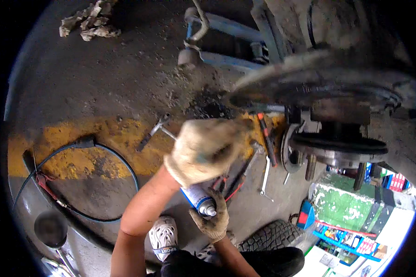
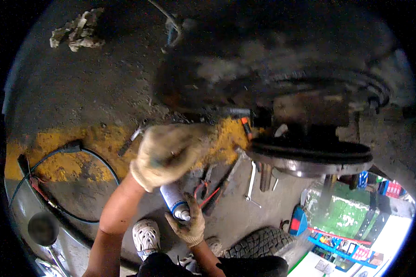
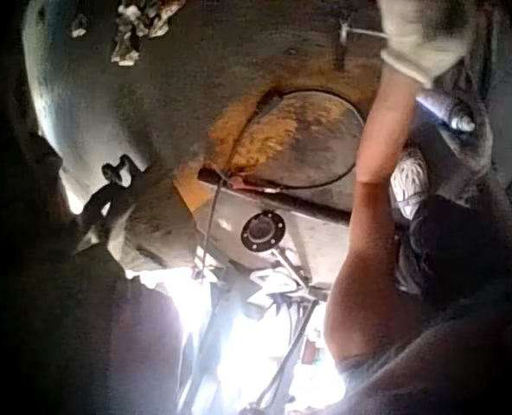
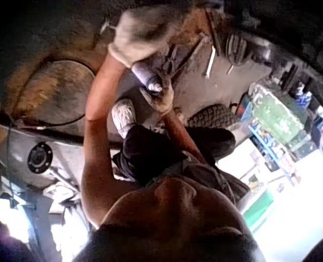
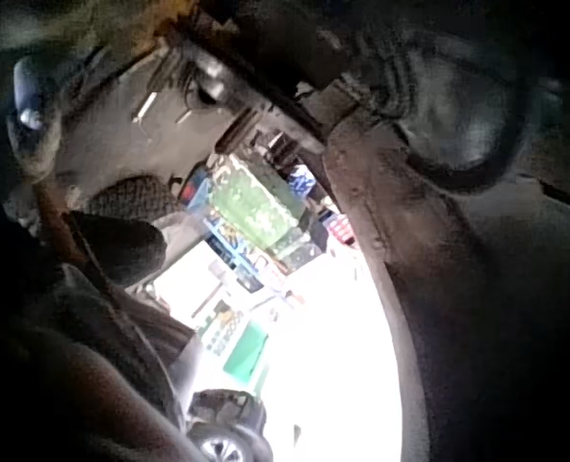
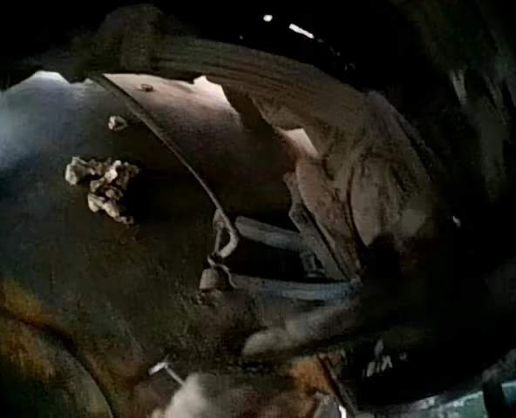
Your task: The person puts on gloves and cleans a vehicle's brake assembly. They use a spray can to apply a cleaning agent to the hub and surrounding components, then wipe the surfaces with a cloth. The person also uses a compressed air hose to blow away debris from the assembly.
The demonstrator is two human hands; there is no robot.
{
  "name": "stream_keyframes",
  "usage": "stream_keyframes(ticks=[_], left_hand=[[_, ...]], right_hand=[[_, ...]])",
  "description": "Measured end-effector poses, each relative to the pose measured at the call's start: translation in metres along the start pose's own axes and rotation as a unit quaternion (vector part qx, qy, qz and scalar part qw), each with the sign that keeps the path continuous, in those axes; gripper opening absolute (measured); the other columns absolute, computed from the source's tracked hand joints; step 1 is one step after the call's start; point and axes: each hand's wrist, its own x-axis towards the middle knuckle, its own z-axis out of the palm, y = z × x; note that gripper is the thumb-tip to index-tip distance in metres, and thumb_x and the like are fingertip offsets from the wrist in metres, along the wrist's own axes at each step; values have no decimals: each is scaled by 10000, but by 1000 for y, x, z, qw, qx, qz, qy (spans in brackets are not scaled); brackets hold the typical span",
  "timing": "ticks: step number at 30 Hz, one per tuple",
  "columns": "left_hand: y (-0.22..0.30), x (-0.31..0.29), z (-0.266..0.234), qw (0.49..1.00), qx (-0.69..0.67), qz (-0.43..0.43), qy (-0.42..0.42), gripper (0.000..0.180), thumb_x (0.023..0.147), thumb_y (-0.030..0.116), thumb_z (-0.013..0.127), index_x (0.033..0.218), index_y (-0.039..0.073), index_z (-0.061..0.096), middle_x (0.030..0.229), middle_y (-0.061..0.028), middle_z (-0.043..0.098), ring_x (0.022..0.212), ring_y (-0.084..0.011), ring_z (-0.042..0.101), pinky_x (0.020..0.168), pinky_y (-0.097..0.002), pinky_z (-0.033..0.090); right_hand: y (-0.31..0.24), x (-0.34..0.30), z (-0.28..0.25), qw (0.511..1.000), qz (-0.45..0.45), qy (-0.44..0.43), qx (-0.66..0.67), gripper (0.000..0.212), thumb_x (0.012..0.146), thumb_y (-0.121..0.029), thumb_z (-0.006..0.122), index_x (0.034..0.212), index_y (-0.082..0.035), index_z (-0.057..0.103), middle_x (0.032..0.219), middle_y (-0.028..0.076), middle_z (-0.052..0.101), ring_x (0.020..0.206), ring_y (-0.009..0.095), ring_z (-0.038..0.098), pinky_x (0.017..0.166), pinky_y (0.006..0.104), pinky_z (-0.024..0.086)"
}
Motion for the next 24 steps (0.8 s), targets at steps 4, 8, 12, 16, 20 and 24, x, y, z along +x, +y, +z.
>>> stream_keyframes(ticks=[4,8,12,16,20,24], left_hand=[[8,-16,-13,986,18,-164,4,203,790,-7,615,985,-6,672,839,-163,678,665,-261,666,605,-318,518],[18,-25,-15,963,38,-268,1,202,821,9,591,1000,-5,681,913,-161,693,775,-214,678,693,-297,520],[23,-40,-8,927,-36,-372,37,194,826,26,602,1001,2,683,908,-141,693,744,-202,660,675,-297,516],[21,-57,-21,930,76,-360,4,189,840,39,599,1006,3,684,893,-129,690,710,-167,630,642,-289,502],[23,-57,-21,931,32,-364,20,192,852,46,600,1020,8,684,890,-126,689,701,-138,603,637,-275,490],[15,-63,-20,938,99,-331,7,179,839,61,613,994,10,686,822,-134,676,701,-191,649,635,-290,505]], right_hand=[[8,-16,-44,999,-26,26,5,790,774,-168,757,1407,42,334,1134,203,633,1033,299,626,892,421,488],[112,16,-116,907,269,323,-28,358,890,-60,522,1235,36,534,1034,86,631,806,145,565,736,270,470],[251,-3,-173,826,378,225,-352,553,718,-47,618,1265,-85,545,1173,168,598,1069,286,581,908,362,458],[239,19,-189,798,331,-145,-482,476,755,-178,652,1223,-127,576,1174,173,609,1124,366,546,929,428,453],[269,-3,-198,815,321,-198,-440,344,774,-256,650,1106,-164,651,997,144,675,971,364,617,839,429,491],[264,-10,-202,787,358,-194,-463,349,785,-226,632,1130,-179,666,1008,132,687,971,334,635,815,414,503]])
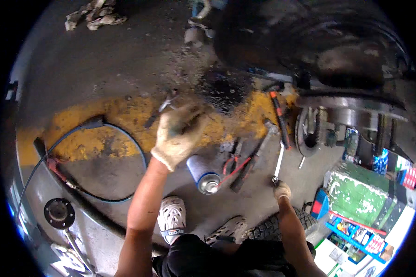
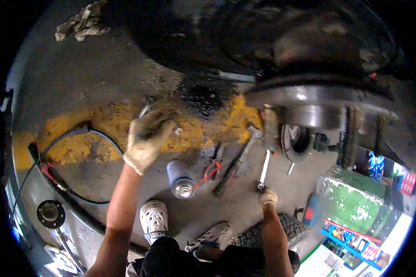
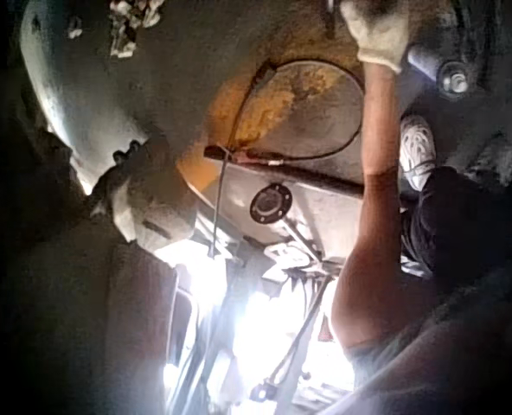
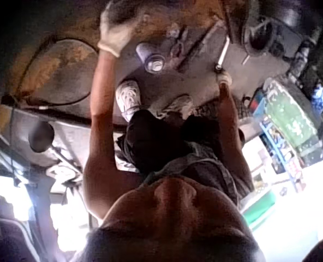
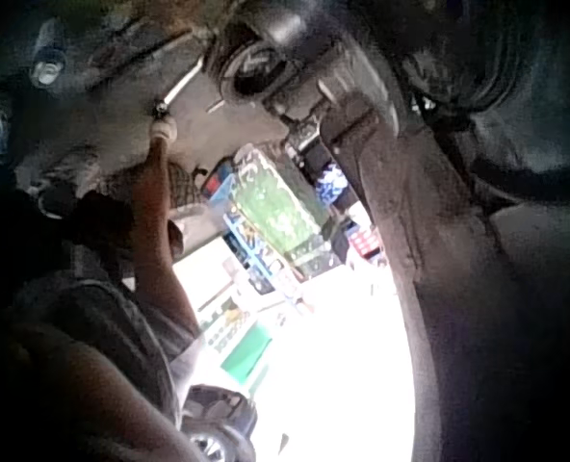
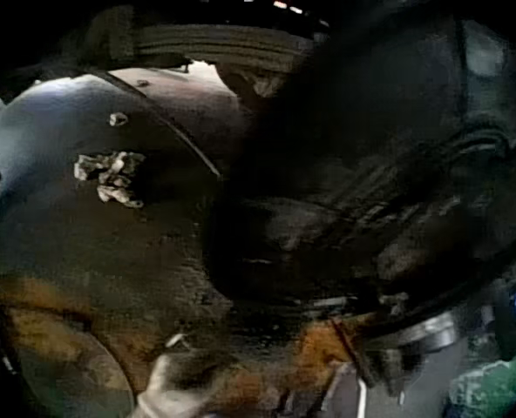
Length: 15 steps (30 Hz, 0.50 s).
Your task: The person puts on gloves and cleans a vehicle's brake assembly. They use a spray can to apply a cleaning agent to the hub and surrounding components, then wipe the surfaces with a cloth. The person also uses a compressed air hose to blow away debris from the assembly.
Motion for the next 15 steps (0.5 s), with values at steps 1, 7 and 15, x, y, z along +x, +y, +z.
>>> stream_keyframes(ticks=[1,7,15], left_hand=[[-15,2,10,997,-60,15,48,173,821,76,630,977,33,690,826,-140,676,685,-233,658,631,-305,516],[-77,-41,23,992,63,-107,-15,227,802,247,640,975,118,708,824,-129,683,757,-329,660,682,-382,527],[-16,-4,24,991,69,-74,-93,221,831,212,634,999,84,701,901,-132,693,758,-290,670,675,-342,534]], right_hand=[[-4,2,-10,999,9,-12,-31,330,791,-212,629,1114,-160,669,994,134,692,954,317,647,804,405,507],[-124,-40,-54,951,-138,80,266,329,822,-298,654,1042,-54,675,982,176,693,832,235,682,706,344,530],[-191,-49,-22,939,-295,142,105,614,741,-395,724,1185,9,596,1123,195,634,876,311,642,793,372,519]])
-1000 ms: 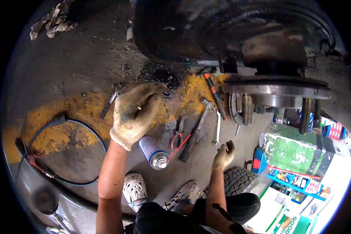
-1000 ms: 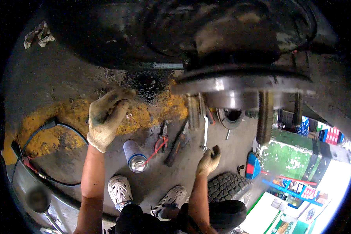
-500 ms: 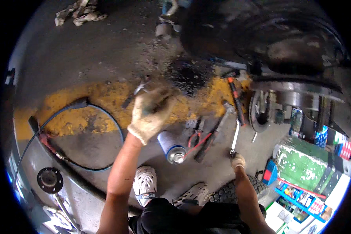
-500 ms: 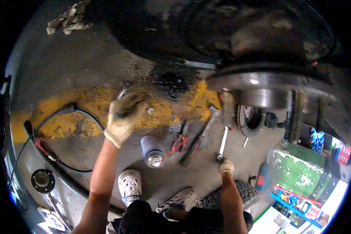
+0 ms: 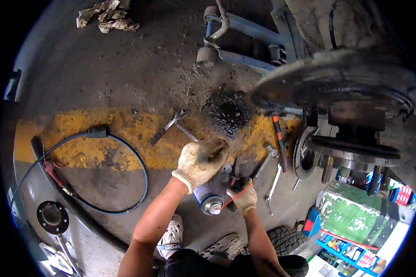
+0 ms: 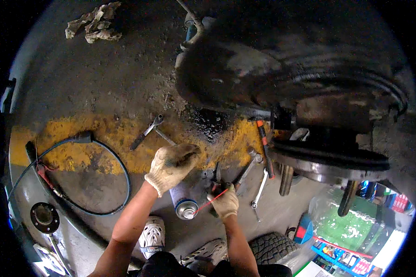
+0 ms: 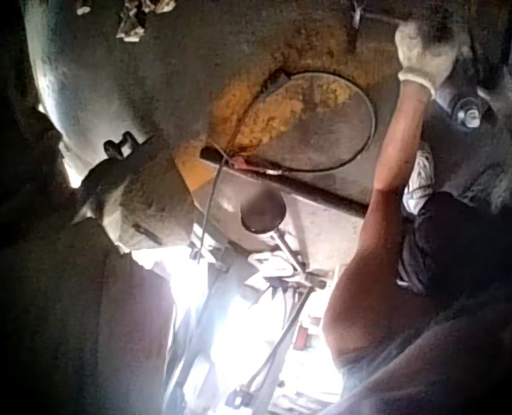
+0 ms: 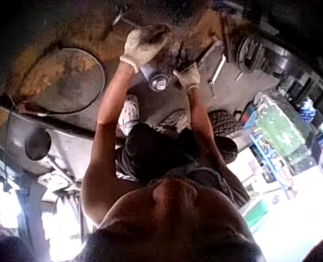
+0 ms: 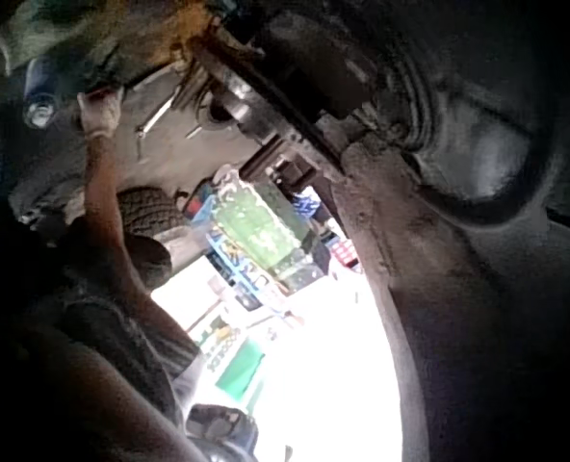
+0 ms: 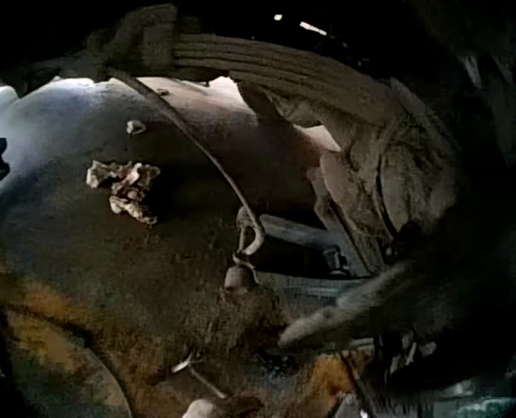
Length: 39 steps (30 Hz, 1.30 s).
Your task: The person puts on gloves and cleans a vehicle's brake assembly. They use a spray can to apply a cleaning agent to the hub and surrounding components, then wipe the surfaces with a cloth. The person also uses a compressed air hose to blow away debris from the assembly.
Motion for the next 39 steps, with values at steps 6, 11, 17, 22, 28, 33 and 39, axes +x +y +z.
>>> stream_keyframes(ticks=[6,11,17,22,28,33,39], left_hand=[[6,14,12,987,-98,128,30,204,832,194,657,980,56,687,894,-146,684,796,-287,674,691,-353,537],[32,26,28,973,-179,128,-64,257,853,329,600,913,91,676,827,-169,649,779,-358,632,659,-421,515],[61,30,23,905,-347,156,-191,225,875,106,557,1096,92,601,851,-173,637,742,-347,627,635,-420,501],[65,39,13,888,-366,233,-150,294,852,72,579,1145,92,591,824,-170,622,647,-327,584,554,-412,463],[93,61,-26,903,-305,31,-299,344,941,247,592,1228,58,606,1252,-108,606,1160,-146,531,996,-310,412],[94,60,-30,886,-355,69,-290,409,915,405,571,1072,33,637,965,-100,625,878,-155,543,809,-329,449],[106,67,-31,858,-398,-2,-325,482,884,468,616,1091,35,661,932,-51,639,827,-117,546,715,-309,486]], right_hand=[[2,3,-97,731,225,-86,638,491,785,-167,490,1233,25,554,867,114,629,593,190,551,535,297,445],[-50,-2,-179,689,149,-8,709,616,706,-270,618,1229,36,508,914,155,623,616,216,599,437,293,461],[-149,-23,-188,686,163,118,700,620,708,-181,658,1258,33,469,992,162,644,779,243,664,581,343,545],[-193,-33,-181,599,166,192,759,499,904,-254,534,1307,22,432,1165,166,583,939,242,632,688,345,568],[-196,-20,-167,569,263,325,709,523,894,-296,579,1291,16,447,1110,168,604,883,246,641,685,332,573],[-221,-13,-190,580,155,225,768,525,896,-312,582,1277,24,449,1064,172,610,818,228,639,621,318,566],[-240,-2,-182,860,105,378,325,489,891,-273,596,1267,9,463,1014,143,614,785,221,632,623,320,557]])
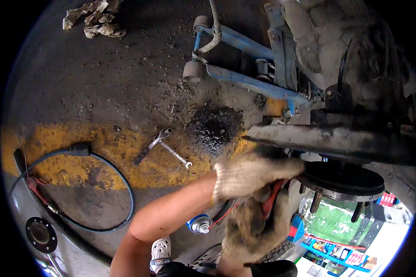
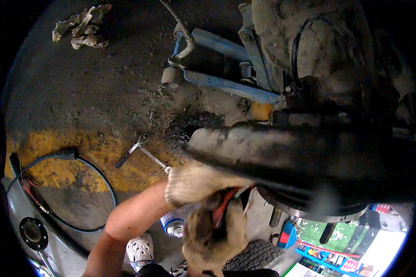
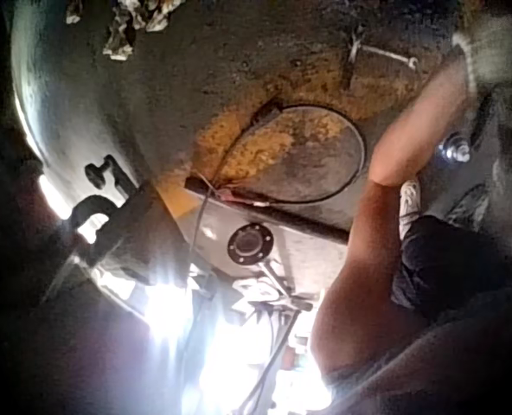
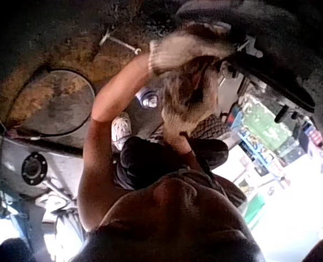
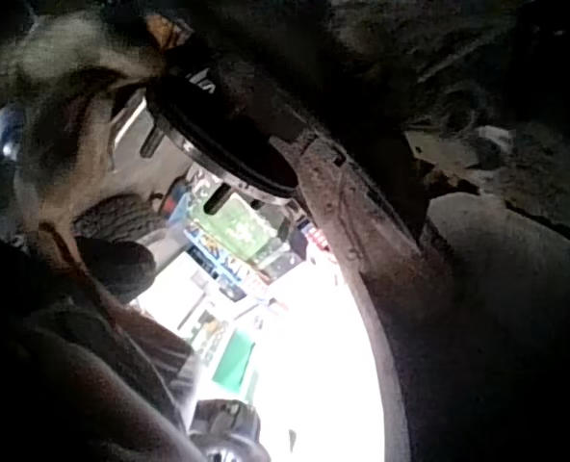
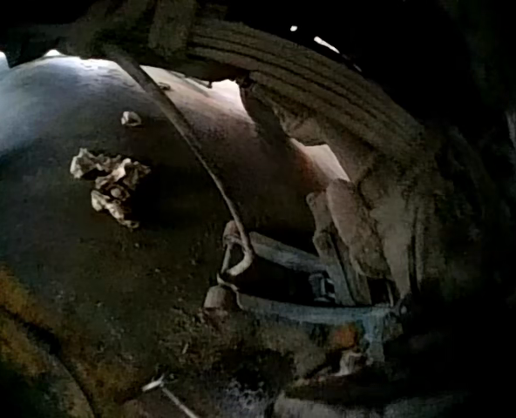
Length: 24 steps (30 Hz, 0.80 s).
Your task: The person puts on gloves and cleans a vehicle's brake assembly. They use a spray can to apply a cleaning agent to the hub and surrounding components, then wipe the surfaces with a cloth. The person also uses a compressed air hose to blow away debris from the assembly.
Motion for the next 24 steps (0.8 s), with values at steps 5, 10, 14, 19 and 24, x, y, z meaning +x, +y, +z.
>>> stream_keyframes(ticks=[5,10,14,19,24], left_hand=[[-21,-7,-5,991,34,121,-38,288,919,266,612,1126,73,663,923,-57,656,835,-151,569,750,-316,484],[-19,6,-1,978,79,189,30,357,862,359,666,1024,40,679,858,-37,650,816,-145,575,743,-317,479],[-13,6,-4,997,-64,16,38,371,856,374,674,945,14,664,790,-16,620,744,-114,543,663,-294,469],[-8,1,-2,992,-63,104,45,414,832,404,688,1032,41,676,792,-37,624,693,-94,531,628,-262,463],[-21,8,-9,995,-84,58,19,429,824,408,696,1053,45,672,832,-44,639,728,-88,527,656,-271,466]], right_hand=[[-7,13,-16,921,220,-112,301,435,899,-256,585,1262,-41,483,963,97,625,750,214,627,622,343,562],[10,20,-8,648,319,-111,683,445,937,-334,535,1280,-60,464,999,96,617,749,202,606,610,346,546],[1,22,11,710,324,-24,625,426,979,-347,463,1253,-22,451,965,89,575,532,120,454,421,239,408],[12,15,10,705,243,-99,658,446,990,-301,427,1339,-27,387,1065,118,571,646,121,555,528,241,507],[-8,9,22,771,251,-32,584,504,983,-254,436,1401,-2,308,1185,153,533,739,151,616,584,245,546]])
